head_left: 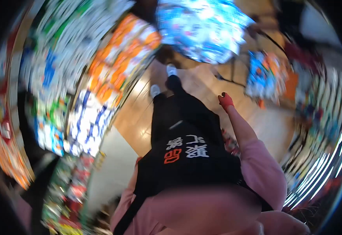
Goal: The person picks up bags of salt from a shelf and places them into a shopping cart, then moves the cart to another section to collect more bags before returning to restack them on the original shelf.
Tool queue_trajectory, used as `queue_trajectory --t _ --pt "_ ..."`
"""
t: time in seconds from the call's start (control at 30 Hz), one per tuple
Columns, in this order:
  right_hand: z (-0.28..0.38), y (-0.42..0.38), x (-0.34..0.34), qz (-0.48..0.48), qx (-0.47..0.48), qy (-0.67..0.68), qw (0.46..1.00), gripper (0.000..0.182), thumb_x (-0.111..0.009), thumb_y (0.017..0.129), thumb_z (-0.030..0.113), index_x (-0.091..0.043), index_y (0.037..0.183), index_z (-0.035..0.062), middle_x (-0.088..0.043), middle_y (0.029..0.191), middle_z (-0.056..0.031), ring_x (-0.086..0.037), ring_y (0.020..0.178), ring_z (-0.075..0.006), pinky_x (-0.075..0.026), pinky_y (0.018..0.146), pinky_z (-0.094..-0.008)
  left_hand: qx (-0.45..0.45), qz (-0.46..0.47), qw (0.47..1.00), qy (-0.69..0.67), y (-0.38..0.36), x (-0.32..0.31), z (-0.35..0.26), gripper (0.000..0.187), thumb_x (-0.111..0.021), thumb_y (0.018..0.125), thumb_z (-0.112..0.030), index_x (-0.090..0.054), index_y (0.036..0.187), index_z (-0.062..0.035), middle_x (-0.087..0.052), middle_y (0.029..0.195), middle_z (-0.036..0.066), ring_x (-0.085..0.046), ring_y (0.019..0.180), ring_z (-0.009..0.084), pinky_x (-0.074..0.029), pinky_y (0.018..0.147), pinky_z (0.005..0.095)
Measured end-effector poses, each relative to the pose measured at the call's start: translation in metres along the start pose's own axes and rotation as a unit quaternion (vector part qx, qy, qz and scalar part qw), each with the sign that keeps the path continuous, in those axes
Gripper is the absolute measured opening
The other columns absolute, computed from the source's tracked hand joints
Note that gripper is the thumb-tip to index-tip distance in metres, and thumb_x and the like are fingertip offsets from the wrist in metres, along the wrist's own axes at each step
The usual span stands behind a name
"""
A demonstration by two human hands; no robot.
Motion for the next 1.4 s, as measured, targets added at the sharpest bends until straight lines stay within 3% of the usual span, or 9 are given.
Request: queue_trajectory --t 0.1,0.37,0.6,0.67,0.73,0.8,0.87,1.23,1.4 --pt "-0.191 -0.034 -0.033 -0.06 -0.121 0.138 0.981 0.047 -0.06 0.077 0.034 -0.054 0.111 0.0013 -0.063 0.084 -0.0143 -0.062 0.07 -0.0235 -0.05 0.063 -0.0349 -0.083 -0.035 0.99 0.105 0.012 0.08 -0.009 0.048 -0.05 0.08 -0.048 -0.058 0.098 -0.0045 -0.062 0.086 0.021 -0.061 0.083 0.0355 -0.047 0.07 0.0449" --pt "-0.241 -0.202 -0.096 -0.149 -0.257 0.297 0.908 0.04 -0.056 0.075 0.033 -0.061 0.091 -0.0036 -0.063 0.093 -0.0211 -0.062 0.088 -0.0331 -0.05 0.075 -0.0386 -0.354 -0.203 0.831 0.379 0.005 0.287 -0.222 0.036 -0.054 0.079 -0.04 -0.059 0.085 -0.0052 -0.062 0.078 0.019 -0.061 0.075 0.0362 -0.047 0.064 0.0454" --pt "-0.278 -0.16 -0.078 -0.168 -0.166 0.726 0.646 0.02 -0.058 0.08 0.017 -0.054 0.092 0.0002 -0.057 0.069 -0.0106 -0.059 0.055 -0.0233 -0.05 0.046 -0.0348 -0.406 -0.264 0.717 0.502 -0.016 0.269 -0.487 0.02 -0.053 0.08 -0.023 -0.058 0.092 -0.0086 -0.062 0.076 0.018 -0.06 0.073 0.0357 -0.047 0.066 0.0448" --pt "-0.311 -0.139 -0.043 -0.256 -0.123 0.671 0.685 0.022 -0.058 0.082 0.017 -0.055 0.095 0.0005 -0.06 0.073 -0.0105 -0.061 0.059 -0.0212 -0.05 0.049 -0.032 -0.509 -0.283 0.658 0.477 -0.049 0.227 -0.558 0.023 -0.052 0.082 -0.024 -0.059 0.097 -0.0075 -0.062 0.077 0.017 -0.061 0.073 0.0329 -0.047 0.067 0.0419" --pt "-0.337 -0.128 0.0 -0.321 -0.103 0.606 0.72 0.024 -0.057 0.083 0.017 -0.055 0.101 0.0016 -0.062 0.078 -0.0101 -0.062 0.063 -0.0191 -0.05 0.053 -0.0292 -0.52 -0.197 0.765 0.326 -0.109 0.184 -0.623 0.027 -0.052 0.083 -0.025 -0.057 0.099 -0.0046 -0.062 0.082 0.016 -0.061 0.078 0.0303 -0.047 0.069 0.0387" --pt "-0.342 -0.148 0.077 -0.355 -0.105 0.535 0.76 0.028 -0.056 0.085 0.017 -0.055 0.109 0.0034 -0.064 0.085 -0.0093 -0.063 0.068 -0.0169 -0.049 0.057 -0.0263 -0.587 -0.264 0.684 0.344 -0.096 0.159 -0.667 0.031 -0.054 0.083 -0.025 -0.055 0.105 -0.0033 -0.062 0.091 0.016 -0.061 0.082 0.0272 -0.047 0.071 0.0371" --pt "-0.339 -0.149 0.138 -0.346 -0.065 0.584 0.732 0.031 -0.055 0.085 0.016 -0.053 0.114 0.0054 -0.064 0.09 -0.0082 -0.063 0.071 -0.0148 -0.049 0.06 -0.0249 -0.441 -0.178 0.872 0.118 -0.191 0.126 -0.712 0.039 -0.057 0.082 -0.022 -0.049 0.115 -0.0037 -0.063 0.095 0.014 -0.06 0.085 0.0235 -0.047 0.072 0.0347" --pt "-0.268 -0.015 0.334 -0.23 0.112 0.592 0.764 0.035 -0.057 0.083 0.024 -0.055 0.113 0.0056 -0.064 0.091 -0.0104 -0.063 0.074 -0.0163 -0.048 0.068 -0.0291 -0.582 -0.234 0.757 0.183 -0.239 0.068 -0.901 0.042 -0.061 0.079 -0.024 -0.051 0.116 -0.0078 -0.054 0.113 0.017 -0.052 0.105 0.0309 -0.041 0.09 0.0359" --pt "-0.254 0.061 0.375 -0.15 0.076 0.464 0.87 0.034 -0.058 0.081 0.03 -0.058 0.105 0.0055 -0.064 0.094 -0.0116 -0.062 0.08 -0.0198 -0.047 0.075 -0.0312 -0.589 -0.221 0.755 0.187 -0.25 0.053 -0.932 0.049 -0.063 0.075 -0.028 -0.049 0.116 -0.005 -0.054 0.11 0.018 -0.049 0.105 0.034 -0.038 0.091 0.0403"
Point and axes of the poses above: each hand's wrist, its own y-axis towards the middle knuckle, its own x-axis out of the back of the hand, z = x × y, the point moved 6 cm from there along y, towards the middle knuckle
